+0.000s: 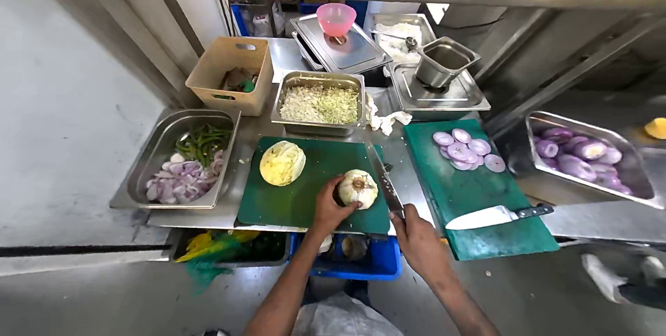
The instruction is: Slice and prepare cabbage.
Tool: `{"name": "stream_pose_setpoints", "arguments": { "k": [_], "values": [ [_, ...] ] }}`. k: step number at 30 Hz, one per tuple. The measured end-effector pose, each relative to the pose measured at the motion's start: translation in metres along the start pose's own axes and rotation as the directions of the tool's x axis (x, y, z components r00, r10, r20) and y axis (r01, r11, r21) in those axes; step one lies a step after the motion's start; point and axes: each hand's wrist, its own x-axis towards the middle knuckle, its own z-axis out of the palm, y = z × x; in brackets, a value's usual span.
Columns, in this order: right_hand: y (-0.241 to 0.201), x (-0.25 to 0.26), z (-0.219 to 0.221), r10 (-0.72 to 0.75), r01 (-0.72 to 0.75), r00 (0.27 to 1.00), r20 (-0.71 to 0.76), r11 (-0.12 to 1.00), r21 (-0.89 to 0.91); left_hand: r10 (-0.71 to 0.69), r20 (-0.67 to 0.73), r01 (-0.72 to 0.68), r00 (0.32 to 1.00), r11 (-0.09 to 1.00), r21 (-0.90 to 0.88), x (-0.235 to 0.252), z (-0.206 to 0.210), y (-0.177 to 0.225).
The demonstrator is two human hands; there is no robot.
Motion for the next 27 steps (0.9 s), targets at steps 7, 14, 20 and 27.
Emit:
{"name": "stream_pose_setpoints", "arguments": {
  "k": [7,14,20,27],
  "values": [
    [-0.032,0.004,-0.008,0.185,-0.115,0.954,0.234,0.951,-0.286,0.057,0.013,-0.057,0.998,0.998,0.004,0.007,-0.004,0.002],
    [-0.053,0.023,-0.002,0.247,-0.086,0.888,0.389,0.918,-0.387,0.080,-0.009,-0.080,0.997,0.997,-0.017,0.004,-0.005,-0.002],
    [-0.046,0.043,0.031,0.230,-0.057,0.892,0.389,0.912,-0.407,0.089,-0.044,-0.091,0.995,0.995,-0.047,0.000,-0.001,-0.010],
    [-0.016,0.027,0.057,0.186,-0.078,0.895,0.404,0.960,-0.269,0.077,-0.033,-0.078,0.996,0.997,-0.020,-0.004,-0.006,-0.012]
  ]
}}
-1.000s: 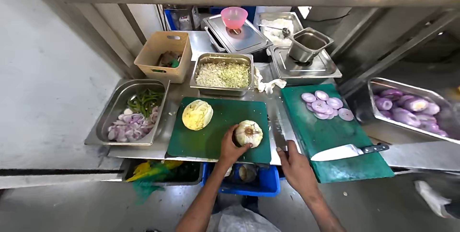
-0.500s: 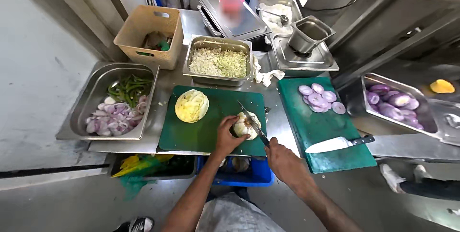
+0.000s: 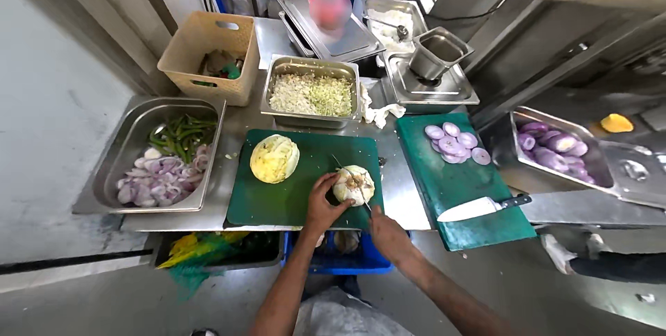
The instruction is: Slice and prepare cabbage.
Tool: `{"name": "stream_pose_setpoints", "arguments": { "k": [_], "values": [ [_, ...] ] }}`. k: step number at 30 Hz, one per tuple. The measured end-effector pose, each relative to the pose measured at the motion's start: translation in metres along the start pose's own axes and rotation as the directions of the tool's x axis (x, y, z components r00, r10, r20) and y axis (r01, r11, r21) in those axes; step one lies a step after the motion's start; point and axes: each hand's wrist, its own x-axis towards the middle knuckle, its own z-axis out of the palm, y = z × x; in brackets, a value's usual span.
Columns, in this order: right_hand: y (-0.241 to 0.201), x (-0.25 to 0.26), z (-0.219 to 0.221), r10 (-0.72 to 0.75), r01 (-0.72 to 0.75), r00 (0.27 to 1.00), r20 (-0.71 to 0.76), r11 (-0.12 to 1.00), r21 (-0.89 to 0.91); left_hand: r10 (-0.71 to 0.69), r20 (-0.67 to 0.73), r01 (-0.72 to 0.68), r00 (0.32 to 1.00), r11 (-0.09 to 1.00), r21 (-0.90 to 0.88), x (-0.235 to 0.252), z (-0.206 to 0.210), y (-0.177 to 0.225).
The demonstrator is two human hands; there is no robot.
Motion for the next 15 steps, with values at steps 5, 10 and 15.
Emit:
{"name": "stream_pose_setpoints", "arguments": {
  "k": [5,10,15],
  "values": [
    [0.042,-0.038,0.033,0.079,-0.080,0.996,0.032,0.996,0.028,0.011,0.046,-0.015,0.999,0.997,0.080,0.012,-0.018,-0.005],
    [0.070,-0.023,0.028,-0.010,0.014,1.000,-0.023,0.985,0.174,-0.068,0.098,0.054,0.993,0.989,0.139,0.018,-0.022,-0.004],
    [0.070,-0.021,0.031,0.034,0.013,0.987,-0.155,0.955,0.297,-0.138,-0.100,0.165,0.985,0.914,0.370,0.013,0.011,0.014]
  ]
}}
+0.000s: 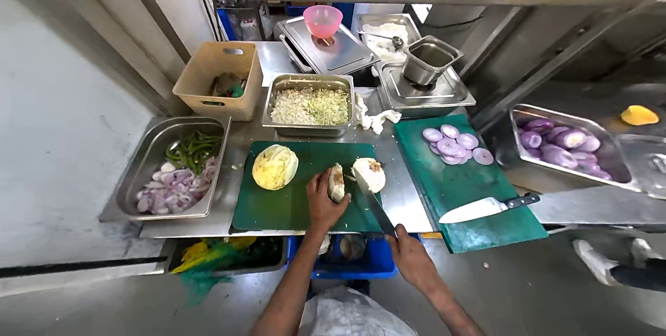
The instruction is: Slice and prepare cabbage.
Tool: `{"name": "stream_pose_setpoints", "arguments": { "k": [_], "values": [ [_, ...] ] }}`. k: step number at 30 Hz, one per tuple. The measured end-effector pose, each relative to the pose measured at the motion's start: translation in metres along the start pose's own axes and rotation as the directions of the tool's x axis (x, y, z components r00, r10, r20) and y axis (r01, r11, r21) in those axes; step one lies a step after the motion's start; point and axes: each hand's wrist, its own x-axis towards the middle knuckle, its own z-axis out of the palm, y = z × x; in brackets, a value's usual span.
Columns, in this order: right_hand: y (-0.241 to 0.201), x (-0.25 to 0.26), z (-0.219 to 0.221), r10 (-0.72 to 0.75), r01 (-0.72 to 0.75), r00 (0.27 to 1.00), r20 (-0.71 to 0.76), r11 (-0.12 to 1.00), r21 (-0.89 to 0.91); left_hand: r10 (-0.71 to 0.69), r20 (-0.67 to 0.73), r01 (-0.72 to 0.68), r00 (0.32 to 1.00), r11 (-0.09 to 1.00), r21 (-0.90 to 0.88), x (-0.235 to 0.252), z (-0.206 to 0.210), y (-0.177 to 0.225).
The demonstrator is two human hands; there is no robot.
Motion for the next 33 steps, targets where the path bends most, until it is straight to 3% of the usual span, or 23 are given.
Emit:
{"name": "stream_pose_setpoints", "arguments": {
  "k": [5,14,23,33],
  "values": [
    [-0.005,-0.001,-0.025,-0.088,0.094,0.989,-0.120,0.994,0.046,0.002,-0.007,-0.002,1.000,0.998,-0.069,0.010,-0.022,-0.005],
    [-0.077,-0.010,-0.049,-0.150,0.154,0.988,0.047,0.982,-0.105,0.095,-0.026,-0.097,0.995,0.993,-0.071,0.000,-0.033,-0.026],
    [-0.112,-0.008,-0.052,-0.051,0.094,0.985,0.164,0.959,-0.266,0.089,-0.035,-0.092,0.995,0.992,-0.090,-0.002,-0.035,-0.022],
    [-0.107,0.051,0.001,-0.104,0.157,0.967,0.234,0.963,-0.220,0.067,-0.019,-0.069,0.998,0.993,-0.097,0.000,-0.037,-0.024]
  ]
}}
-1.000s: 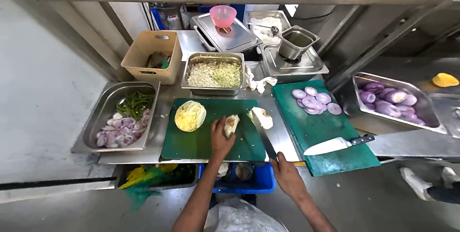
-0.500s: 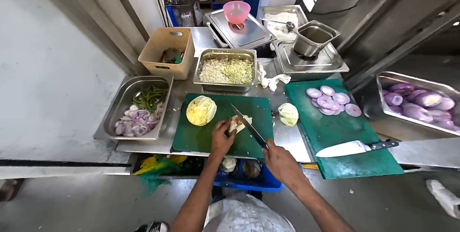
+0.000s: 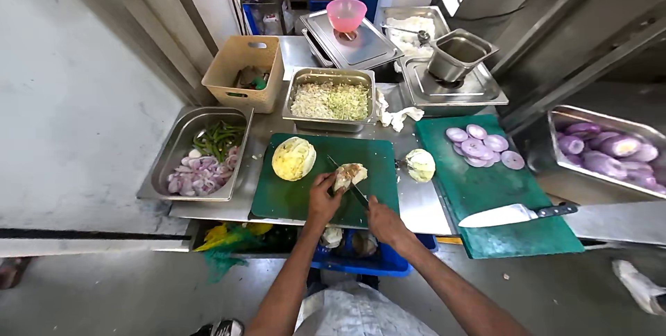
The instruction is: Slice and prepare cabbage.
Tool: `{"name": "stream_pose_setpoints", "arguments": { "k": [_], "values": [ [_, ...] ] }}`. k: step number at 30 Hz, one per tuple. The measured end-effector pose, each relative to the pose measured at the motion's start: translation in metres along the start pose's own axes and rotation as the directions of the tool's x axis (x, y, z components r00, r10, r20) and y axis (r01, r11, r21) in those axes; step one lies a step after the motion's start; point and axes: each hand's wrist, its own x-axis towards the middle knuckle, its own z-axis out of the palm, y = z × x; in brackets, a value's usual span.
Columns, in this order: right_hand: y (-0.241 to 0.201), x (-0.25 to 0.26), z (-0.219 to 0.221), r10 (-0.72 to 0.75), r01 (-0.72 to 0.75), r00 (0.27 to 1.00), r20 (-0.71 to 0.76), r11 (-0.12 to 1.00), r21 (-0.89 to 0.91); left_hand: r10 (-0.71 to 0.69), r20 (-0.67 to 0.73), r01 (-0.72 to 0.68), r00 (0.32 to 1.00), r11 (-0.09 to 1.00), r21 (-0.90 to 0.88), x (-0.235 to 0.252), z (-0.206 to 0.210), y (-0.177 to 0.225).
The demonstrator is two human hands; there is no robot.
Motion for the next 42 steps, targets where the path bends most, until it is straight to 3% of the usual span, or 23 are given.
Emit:
{"name": "stream_pose_setpoints", "arguments": {
  "k": [6,9,12,14,18,21,26,31,33,36,42],
  "values": [
    [0.046,-0.046,0.018,0.014,-0.015,1.000,0.021,0.998,0.064,-0.140,-0.051,0.138,0.989,0.990,-0.039,0.005,-0.001,-0.007],
    [0.085,-0.065,0.033,-0.036,0.050,0.997,-0.075,0.980,0.193,-0.235,-0.011,0.228,0.972,0.953,-0.198,0.008,-0.004,-0.008],
    [0.108,-0.074,0.046,-0.019,0.109,0.977,-0.214,0.901,0.420,-0.357,0.117,0.376,0.927,0.871,-0.316,0.016,-0.019,-0.003],
    [0.115,-0.074,0.052,0.039,0.113,0.969,-0.244,0.808,0.578,-0.423,0.186,0.460,0.887,0.849,-0.260,0.019,-0.029,0.001],
    [0.107,-0.074,0.049,0.109,0.151,0.944,-0.312,0.697,0.701,-0.478,0.008,0.476,0.879,0.877,0.067,0.019,-0.040,0.019],
    [0.101,-0.067,0.051,0.093,0.161,0.938,-0.335,0.738,0.655,-0.493,-0.083,0.498,0.866,0.865,0.055,0.015,-0.032,0.027],
    [0.085,-0.062,0.056,-0.073,0.253,0.913,-0.401,0.874,0.416,-0.452,-0.114,0.451,0.885,0.892,-0.038,0.003,-0.029,0.023],
    [0.055,-0.051,0.046,-0.193,0.223,0.965,-0.177,0.960,0.171,-0.373,-0.065,0.369,0.925,0.927,-0.068,-0.026,-0.052,0.006],
    [0.045,-0.034,0.038,-0.168,0.184,0.975,-0.143,0.977,0.109,-0.385,-0.100,0.387,0.917,0.922,-0.004,-0.034,-0.051,0.003],
    [0.044,-0.004,0.013,-0.074,0.098,0.976,-0.203,0.989,0.112,-0.429,-0.149,0.444,0.891,0.892,0.086,-0.040,-0.044,0.009],
    [0.074,0.002,-0.014,0.045,0.033,0.922,-0.384,0.981,0.193,-0.355,-0.168,0.333,0.920,0.932,-0.142,-0.044,-0.021,0.008]
  ]
}}
